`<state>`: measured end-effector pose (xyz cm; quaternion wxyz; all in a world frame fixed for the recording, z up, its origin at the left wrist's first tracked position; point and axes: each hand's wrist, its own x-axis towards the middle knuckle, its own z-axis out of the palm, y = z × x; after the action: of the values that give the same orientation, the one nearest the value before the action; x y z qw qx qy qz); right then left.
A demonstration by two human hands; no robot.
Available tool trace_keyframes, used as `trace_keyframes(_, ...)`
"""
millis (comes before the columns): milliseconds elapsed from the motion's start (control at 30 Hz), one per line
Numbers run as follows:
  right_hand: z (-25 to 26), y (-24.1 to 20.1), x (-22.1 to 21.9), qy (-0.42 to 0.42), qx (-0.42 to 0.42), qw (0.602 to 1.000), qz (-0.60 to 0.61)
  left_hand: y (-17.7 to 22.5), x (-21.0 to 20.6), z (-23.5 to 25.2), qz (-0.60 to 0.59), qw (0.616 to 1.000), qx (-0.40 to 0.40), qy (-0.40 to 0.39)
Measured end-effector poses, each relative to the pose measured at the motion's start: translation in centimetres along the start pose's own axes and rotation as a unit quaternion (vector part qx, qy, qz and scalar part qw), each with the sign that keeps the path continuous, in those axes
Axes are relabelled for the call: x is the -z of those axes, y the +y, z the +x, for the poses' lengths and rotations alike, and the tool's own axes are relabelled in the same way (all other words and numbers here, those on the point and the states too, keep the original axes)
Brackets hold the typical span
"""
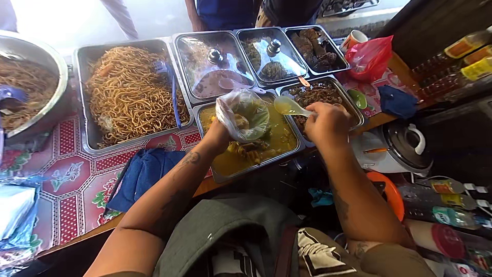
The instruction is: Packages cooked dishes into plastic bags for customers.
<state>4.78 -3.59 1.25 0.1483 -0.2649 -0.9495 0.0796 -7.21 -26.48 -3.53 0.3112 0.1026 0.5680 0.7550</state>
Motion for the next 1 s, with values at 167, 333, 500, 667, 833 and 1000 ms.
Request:
trace_keyframes(167, 1.0, 1.6, -5.7, -0.041, 0.037, 0.996, -0.071, -1.5, 3.8, 1.2, -0.032, 0.991, -0.117, -0.057)
trace_keyframes(333, 2.1, 0.9, -6.2, -0.189, -0.108, 0.973, 0.071, 1.0, 3.1, 0.1, -0.044, 0.997, -0.041, 0.055)
trace_keyframes(500, 3.2, 2.5, -7.0, -0.222, -0.157, 0.938, 0.216, 1.0, 3.4, -0.3, -0.041, 0.996, -0.05, 0.058)
trace_keyframes(667, 2.5, 3.2, -5.7, -0.219, -0.18, 0.91, 0.303, 1.1, 3.4, -0.4, -0.05, 0.996, -0.04, 0.066)
trace_keyframes(833, 1.1, 3.1, -5.0, -0.184, -0.205, 0.899, 0.342, 0.7, 3.7, 0.2, -0.035, 0.997, -0.018, 0.06)
trace_keyframes(1000, -0.2, 1.4, -0.4, -0.142, -0.133, 0.918, 0.345, 1.5, 2.2, -0.2, 0.052, 0.996, 0.001, 0.075)
